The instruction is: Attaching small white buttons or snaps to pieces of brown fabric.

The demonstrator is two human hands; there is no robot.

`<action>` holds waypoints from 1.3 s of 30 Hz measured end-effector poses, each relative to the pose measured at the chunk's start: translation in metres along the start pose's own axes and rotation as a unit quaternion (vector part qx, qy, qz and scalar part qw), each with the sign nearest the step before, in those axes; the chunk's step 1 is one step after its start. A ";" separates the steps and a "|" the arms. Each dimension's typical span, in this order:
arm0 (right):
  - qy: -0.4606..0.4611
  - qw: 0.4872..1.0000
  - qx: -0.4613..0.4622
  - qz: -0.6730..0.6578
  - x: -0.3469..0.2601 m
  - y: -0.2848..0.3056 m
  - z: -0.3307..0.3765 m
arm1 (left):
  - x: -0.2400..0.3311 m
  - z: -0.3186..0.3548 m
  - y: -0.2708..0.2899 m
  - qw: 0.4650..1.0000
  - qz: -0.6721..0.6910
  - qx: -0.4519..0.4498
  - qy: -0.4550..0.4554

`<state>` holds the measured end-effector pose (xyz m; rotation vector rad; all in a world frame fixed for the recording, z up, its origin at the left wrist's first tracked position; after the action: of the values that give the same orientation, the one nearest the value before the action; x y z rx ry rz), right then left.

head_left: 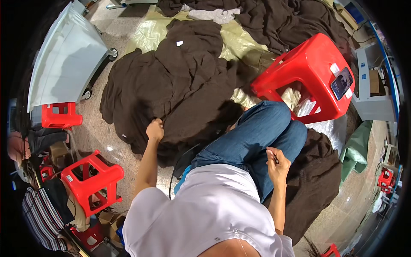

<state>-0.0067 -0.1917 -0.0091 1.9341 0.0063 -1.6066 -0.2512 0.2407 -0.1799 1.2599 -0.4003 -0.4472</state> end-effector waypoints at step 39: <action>0.164 0.845 0.481 0.164 0.072 0.155 -0.126 | 0.298 0.033 0.287 0.706 0.455 0.110 -0.532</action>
<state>0.1820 -0.2865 0.0054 2.7104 -1.1242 -1.0763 0.0138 0.1257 0.1188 0.7349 -2.0177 -0.2082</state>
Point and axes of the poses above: each hand's wrist, its own z-axis away from the middle knuckle, its own y-axis out of the back of the hand, x = y × z, the point moved 3 cm from there along -z, towards the middle knuckle, and after that the axes turned 11 degrees about -z, right-handed, at the moved point
